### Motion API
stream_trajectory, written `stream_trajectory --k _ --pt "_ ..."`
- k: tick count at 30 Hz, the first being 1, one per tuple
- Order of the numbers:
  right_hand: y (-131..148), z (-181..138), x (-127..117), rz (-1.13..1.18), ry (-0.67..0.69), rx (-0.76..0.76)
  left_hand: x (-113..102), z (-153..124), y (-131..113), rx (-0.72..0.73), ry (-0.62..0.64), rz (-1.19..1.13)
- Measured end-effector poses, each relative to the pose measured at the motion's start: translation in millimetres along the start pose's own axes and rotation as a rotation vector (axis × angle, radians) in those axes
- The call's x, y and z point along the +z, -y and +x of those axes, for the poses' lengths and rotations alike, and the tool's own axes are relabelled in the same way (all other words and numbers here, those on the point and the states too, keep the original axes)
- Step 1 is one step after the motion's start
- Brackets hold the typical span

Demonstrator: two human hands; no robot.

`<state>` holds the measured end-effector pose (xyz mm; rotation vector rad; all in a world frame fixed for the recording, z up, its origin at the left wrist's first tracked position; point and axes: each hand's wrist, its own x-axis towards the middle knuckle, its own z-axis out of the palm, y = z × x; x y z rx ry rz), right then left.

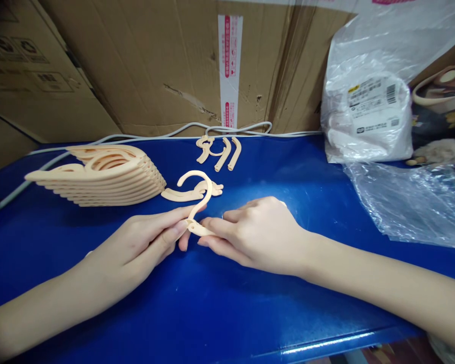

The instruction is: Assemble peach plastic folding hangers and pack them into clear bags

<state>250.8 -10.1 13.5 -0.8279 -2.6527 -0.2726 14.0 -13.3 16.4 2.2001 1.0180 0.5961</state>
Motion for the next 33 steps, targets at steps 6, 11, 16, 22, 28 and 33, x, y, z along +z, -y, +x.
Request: stream_trajectory --k 6,11,16,22,28,33 --pt "1.7 -0.5 -0.8 0.053 0.023 0.024 1.5 -3.1 -0.9 0.020 -0.004 0.068" --pt "-1.7 1.8 -2.0 0.107 0.067 0.037 2.3 -3.7 -3.5 0.046 -0.010 0.132" --pt "-9.4 3.1 -0.1 0.091 0.082 -0.023 2.6 -7.4 2.9 0.160 -0.013 0.319" --pt "-15.8 5.7 -0.6 0.061 -0.014 -0.030 3.8 -9.6 17.1 0.299 -0.005 0.566" --pt "-23.7 8.6 -0.5 -0.048 -0.032 -0.026 5.6 -9.4 22.3 0.315 -0.040 0.613" --pt "-26.5 8.0 1.6 -0.071 -0.073 -0.021 5.7 -9.4 21.7 0.316 -0.031 0.610"
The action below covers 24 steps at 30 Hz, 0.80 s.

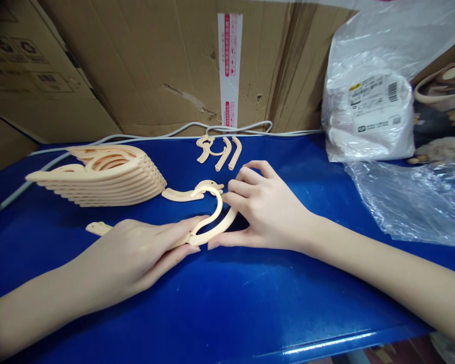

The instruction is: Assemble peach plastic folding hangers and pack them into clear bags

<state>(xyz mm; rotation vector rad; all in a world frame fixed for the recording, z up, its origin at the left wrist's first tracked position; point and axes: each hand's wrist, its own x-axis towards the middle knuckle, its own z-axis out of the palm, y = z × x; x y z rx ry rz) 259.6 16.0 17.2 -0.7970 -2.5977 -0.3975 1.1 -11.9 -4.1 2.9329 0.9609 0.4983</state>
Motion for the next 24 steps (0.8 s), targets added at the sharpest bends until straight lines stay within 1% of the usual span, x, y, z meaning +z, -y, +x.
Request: stream_trajectory --k 6,10,15,20,24 --pt "-0.8 -1.4 3.6 0.001 -0.063 0.057 -1.8 0.6 0.4 -0.023 -0.012 0.052" --pt "-0.2 -2.5 1.8 -0.013 -0.120 0.055 -2.1 0.2 0.0 -0.036 -0.026 0.059" --pt "4.6 -2.6 -4.1 -0.045 -0.185 -0.030 -3.2 1.9 0.2 -0.063 -0.033 0.047" --pt "7.9 -0.4 -2.8 0.029 -0.136 -0.182 -4.6 2.8 1.2 -0.088 -0.003 0.024" --pt "8.0 -0.4 1.1 0.062 -0.114 -0.180 -3.1 2.8 1.7 -0.096 0.001 -0.014"
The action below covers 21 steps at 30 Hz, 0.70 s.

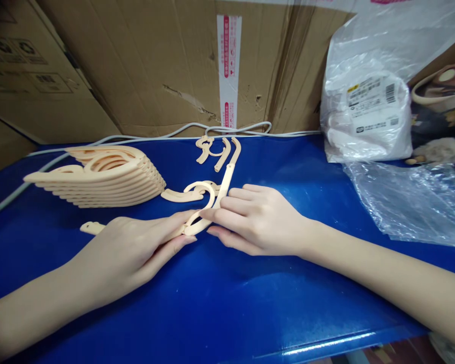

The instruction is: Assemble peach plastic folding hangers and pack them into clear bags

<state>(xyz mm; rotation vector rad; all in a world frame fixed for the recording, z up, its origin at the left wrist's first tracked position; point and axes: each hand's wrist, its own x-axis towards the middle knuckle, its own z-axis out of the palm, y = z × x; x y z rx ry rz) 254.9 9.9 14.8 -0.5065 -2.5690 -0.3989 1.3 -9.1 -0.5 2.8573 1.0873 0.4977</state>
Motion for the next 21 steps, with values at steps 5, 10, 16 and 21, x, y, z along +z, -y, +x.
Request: stream_trajectory --k 5,10,16,21 --pt "-0.4 -2.8 2.9 0.021 0.033 0.015 -1.6 1.6 -3.0 0.020 0.057 -0.042" --pt "1.5 -2.5 2.2 0.043 0.028 0.038 -0.4 -0.4 -4.2 0.036 0.068 -0.066" --pt "-5.9 -2.0 -3.0 0.092 0.039 0.175 -5.1 0.4 -4.9 0.147 -0.005 -0.060" --pt "-20.3 -5.7 0.5 0.117 -0.028 0.456 -10.1 3.3 -9.0 0.238 -0.044 -0.003"
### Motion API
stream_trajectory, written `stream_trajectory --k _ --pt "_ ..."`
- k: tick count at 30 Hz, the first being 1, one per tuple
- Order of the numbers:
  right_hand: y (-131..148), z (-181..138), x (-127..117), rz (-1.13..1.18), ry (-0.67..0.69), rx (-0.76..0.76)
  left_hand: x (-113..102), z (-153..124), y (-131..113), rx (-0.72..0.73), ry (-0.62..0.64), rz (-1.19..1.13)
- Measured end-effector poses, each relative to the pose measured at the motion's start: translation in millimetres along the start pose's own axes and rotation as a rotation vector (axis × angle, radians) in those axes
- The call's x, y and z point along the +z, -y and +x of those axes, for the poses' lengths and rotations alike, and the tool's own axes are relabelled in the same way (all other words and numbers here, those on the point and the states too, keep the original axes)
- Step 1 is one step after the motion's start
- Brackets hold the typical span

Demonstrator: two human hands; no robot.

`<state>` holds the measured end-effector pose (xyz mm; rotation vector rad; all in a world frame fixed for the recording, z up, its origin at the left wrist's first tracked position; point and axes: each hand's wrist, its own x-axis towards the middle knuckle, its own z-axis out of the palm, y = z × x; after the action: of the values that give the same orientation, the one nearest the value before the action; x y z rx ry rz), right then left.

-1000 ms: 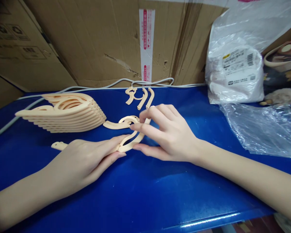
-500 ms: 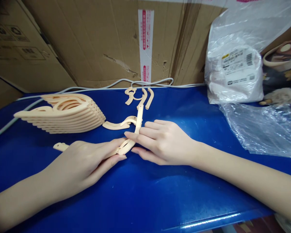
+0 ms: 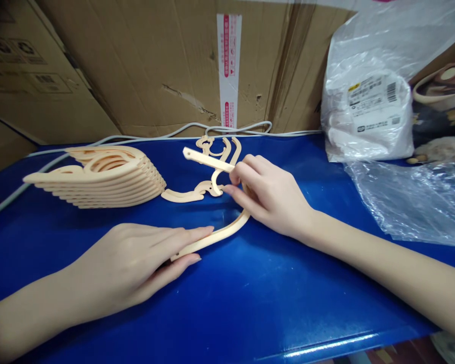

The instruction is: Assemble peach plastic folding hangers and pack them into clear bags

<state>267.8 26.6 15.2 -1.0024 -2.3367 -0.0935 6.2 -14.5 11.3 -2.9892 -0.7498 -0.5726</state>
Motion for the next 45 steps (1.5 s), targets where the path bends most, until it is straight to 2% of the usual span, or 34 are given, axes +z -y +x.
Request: stream_trajectory --k 3,10,18,29,45 --pt "-5.9 0.2 4.4 0.028 0.013 0.064 0.7 -0.6 1.1 -0.008 -0.022 0.027" --pt "-6.9 -1.9 9.2 0.028 0.038 0.112 -0.8 1.2 8.1 -0.159 -0.019 0.090" --pt "-15.0 -3.3 14.4 -0.019 0.076 0.105 0.4 5.4 12.5 -0.112 -0.005 0.141" --pt "-20.2 -4.9 17.8 -0.021 0.093 0.087 10.8 0.7 16.4 -0.199 0.054 0.105" --pt "-21.1 -4.0 15.5 0.102 0.133 0.094 7.5 3.8 16.4 -0.141 -0.054 0.350"
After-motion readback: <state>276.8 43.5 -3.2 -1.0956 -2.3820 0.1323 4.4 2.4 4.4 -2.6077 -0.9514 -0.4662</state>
